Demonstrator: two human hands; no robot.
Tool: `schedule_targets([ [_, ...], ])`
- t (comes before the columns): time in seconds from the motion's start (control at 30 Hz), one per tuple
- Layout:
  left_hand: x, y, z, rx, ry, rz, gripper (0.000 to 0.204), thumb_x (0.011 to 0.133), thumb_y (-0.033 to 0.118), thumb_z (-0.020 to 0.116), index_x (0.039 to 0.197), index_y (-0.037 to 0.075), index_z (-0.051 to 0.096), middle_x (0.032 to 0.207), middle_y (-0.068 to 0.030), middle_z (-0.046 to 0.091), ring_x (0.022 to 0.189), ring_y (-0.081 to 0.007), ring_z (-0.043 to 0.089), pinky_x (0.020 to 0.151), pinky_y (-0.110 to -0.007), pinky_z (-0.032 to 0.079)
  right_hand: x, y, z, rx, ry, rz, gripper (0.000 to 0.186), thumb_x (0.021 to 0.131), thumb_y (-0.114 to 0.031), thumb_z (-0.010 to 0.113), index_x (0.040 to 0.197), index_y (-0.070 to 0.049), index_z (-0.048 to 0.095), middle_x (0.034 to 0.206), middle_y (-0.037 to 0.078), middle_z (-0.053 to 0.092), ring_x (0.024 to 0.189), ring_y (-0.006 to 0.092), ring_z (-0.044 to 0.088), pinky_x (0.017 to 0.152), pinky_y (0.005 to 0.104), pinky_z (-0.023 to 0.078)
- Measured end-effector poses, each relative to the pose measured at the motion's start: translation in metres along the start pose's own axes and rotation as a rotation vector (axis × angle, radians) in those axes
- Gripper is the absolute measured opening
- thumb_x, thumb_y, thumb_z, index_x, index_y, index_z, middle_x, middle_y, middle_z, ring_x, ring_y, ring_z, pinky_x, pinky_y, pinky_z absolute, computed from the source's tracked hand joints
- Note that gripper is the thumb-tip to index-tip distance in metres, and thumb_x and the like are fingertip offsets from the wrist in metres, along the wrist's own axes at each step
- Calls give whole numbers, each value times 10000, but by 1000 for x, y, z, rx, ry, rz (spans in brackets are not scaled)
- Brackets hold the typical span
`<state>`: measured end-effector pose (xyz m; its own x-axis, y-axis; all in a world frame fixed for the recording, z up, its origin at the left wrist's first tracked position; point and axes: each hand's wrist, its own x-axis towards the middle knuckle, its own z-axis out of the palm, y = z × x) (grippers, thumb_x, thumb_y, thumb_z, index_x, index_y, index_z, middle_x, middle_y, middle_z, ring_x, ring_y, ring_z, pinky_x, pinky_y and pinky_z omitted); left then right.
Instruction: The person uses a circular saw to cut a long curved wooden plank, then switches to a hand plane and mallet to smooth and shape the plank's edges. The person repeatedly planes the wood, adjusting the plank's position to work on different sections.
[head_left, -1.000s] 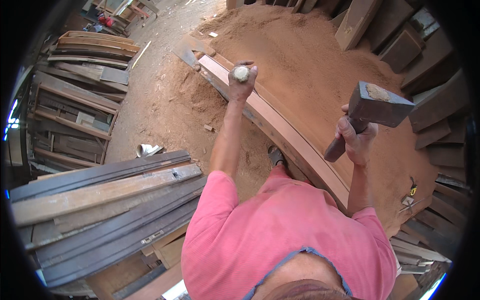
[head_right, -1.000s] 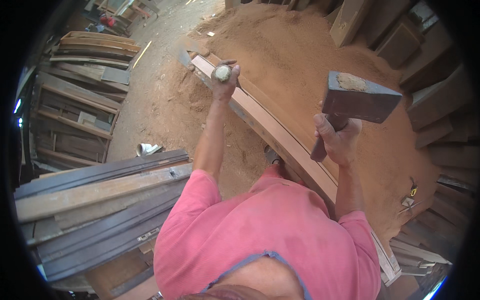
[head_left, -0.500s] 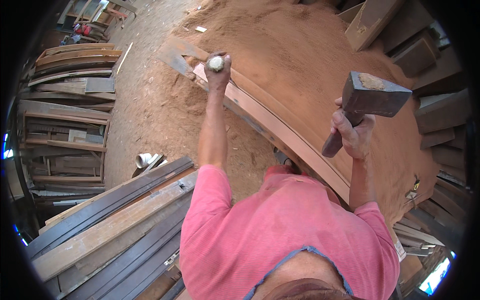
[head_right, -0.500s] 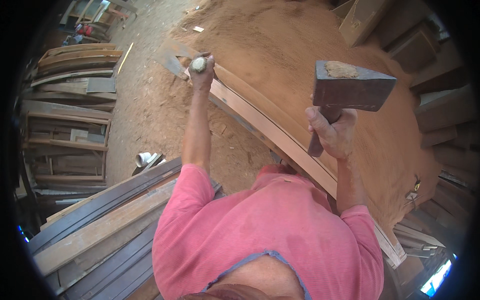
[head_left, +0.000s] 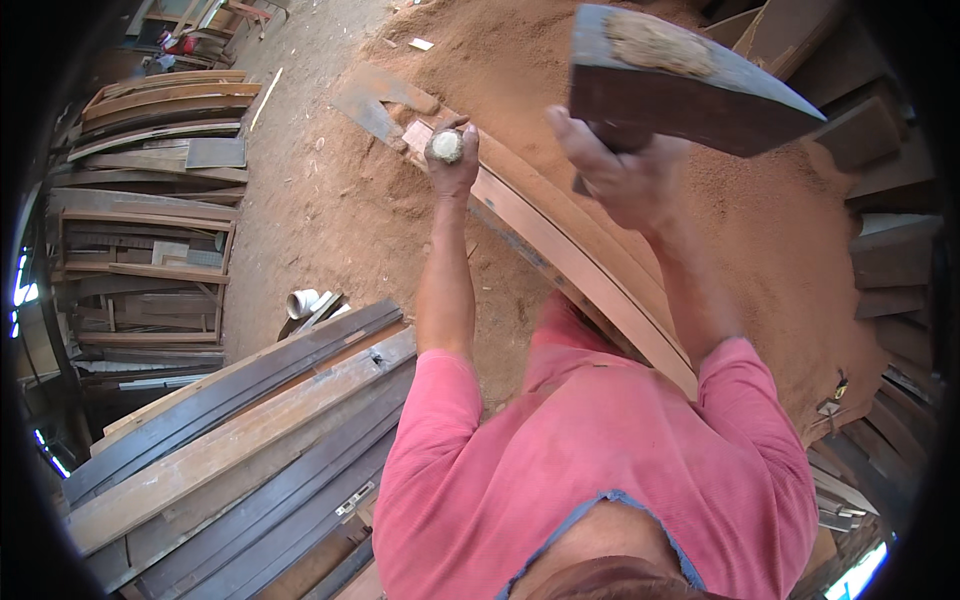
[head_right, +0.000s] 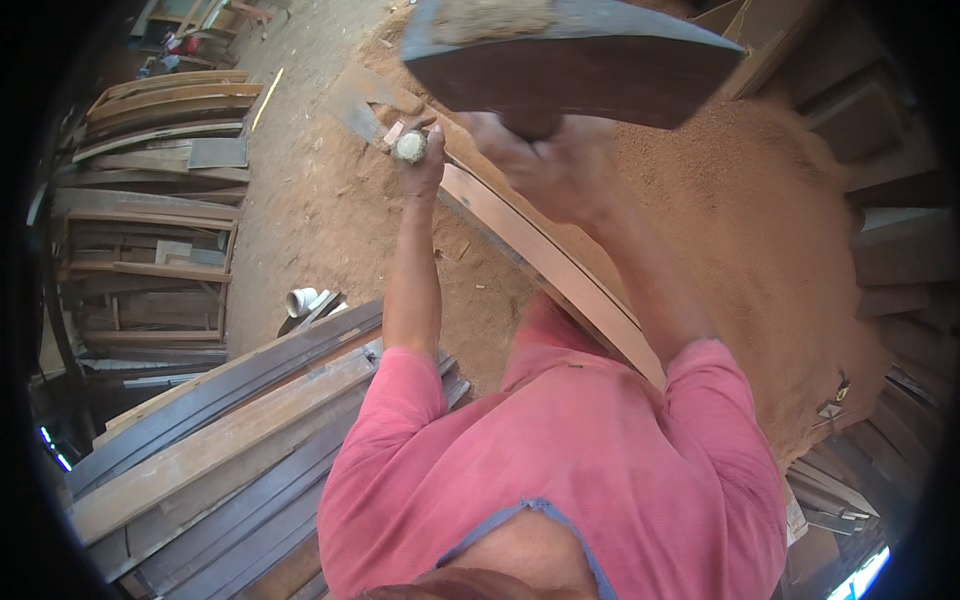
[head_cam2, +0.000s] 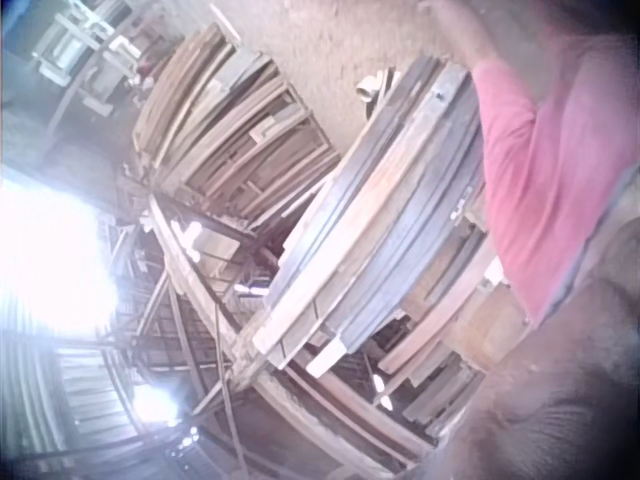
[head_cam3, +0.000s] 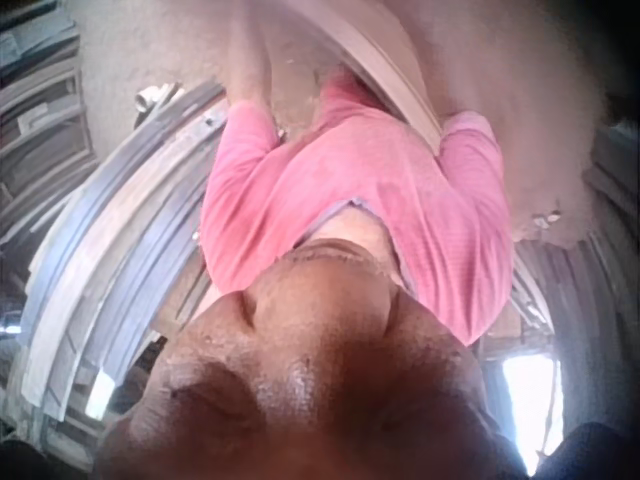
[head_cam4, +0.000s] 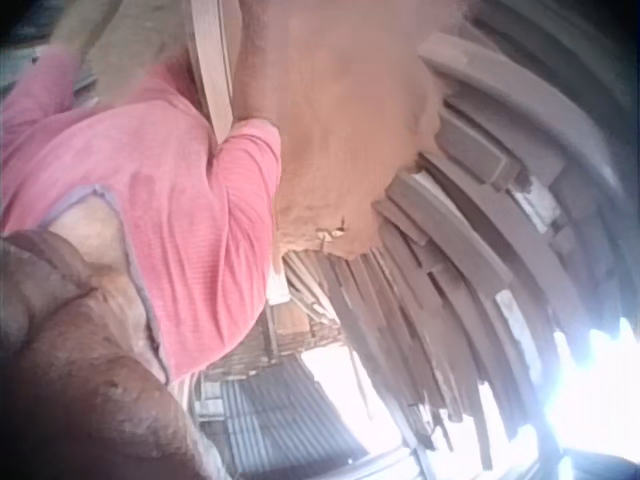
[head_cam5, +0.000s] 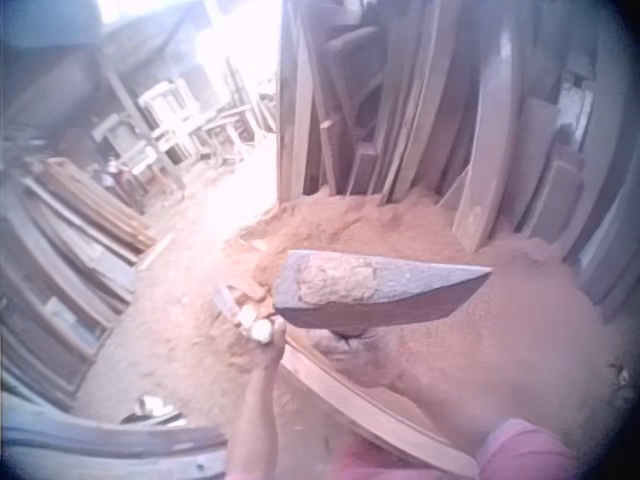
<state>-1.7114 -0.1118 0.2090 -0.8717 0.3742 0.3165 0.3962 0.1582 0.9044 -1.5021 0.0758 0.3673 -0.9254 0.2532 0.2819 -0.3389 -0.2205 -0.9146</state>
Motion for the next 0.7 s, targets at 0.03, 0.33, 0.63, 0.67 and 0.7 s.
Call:
schedule_targets([
  [0.03, 2, 8, 5, -6, -12, -8, 184, 898, 93, 723, 1062, 15, 699, 840, -20, 672, 782, -117, 615, 743, -267, 503, 14, 13, -3, -133, -92, 30, 245, 926, -199, 683, 1067, -5, 633, 753, 77, 666, 648, 168, 653, 587, 293, 528],
  [0.33, -10, -22, 2, 57, -114, -100, 222, 854, 118, 796, 1021, 0, 709, 951, -81, 751, 849, -126, 696, 735, -315, 549, 74, 46, 30, -960, -80, 222, 262, 841, -220, 692, 997, -10, 675, 819, 217, 696, 824, 351, 716, 736, 447, 558],
  [0.63, -3, -20, -4, -34, -274, -24, 257, 889, 56, 728, 1131, 6, 656, 954, -47, 696, 892, -171, 645, 823, -306, 527, 63, 92, 0, -1080, -141, 364, 351, 846, -175, 642, 1118, 47, 637, 830, 260, 698, 782, 389, 706, 718, 468, 558],
  [0.67, -3, -23, 2, -36, -197, -23, 286, 893, 90, 765, 1145, 6, 659, 914, -32, 691, 846, -176, 640, 805, -290, 523, 52, 99, -9, -1001, -69, 347, 344, 847, -176, 650, 1104, 53, 637, 814, 242, 698, 759, 366, 708, 704, 460, 558],
  [0.7, -3, -21, 6, -48, -204, -79, 348, 876, 128, 788, 1169, -4, 654, 952, -55, 693, 878, -189, 649, 812, -306, 526, 38, 102, -19, -919, 15, 340, 338, 849, -177, 659, 1090, 59, 638, 799, 224, 699, 736, 343, 711, 689, 453, 559],
])
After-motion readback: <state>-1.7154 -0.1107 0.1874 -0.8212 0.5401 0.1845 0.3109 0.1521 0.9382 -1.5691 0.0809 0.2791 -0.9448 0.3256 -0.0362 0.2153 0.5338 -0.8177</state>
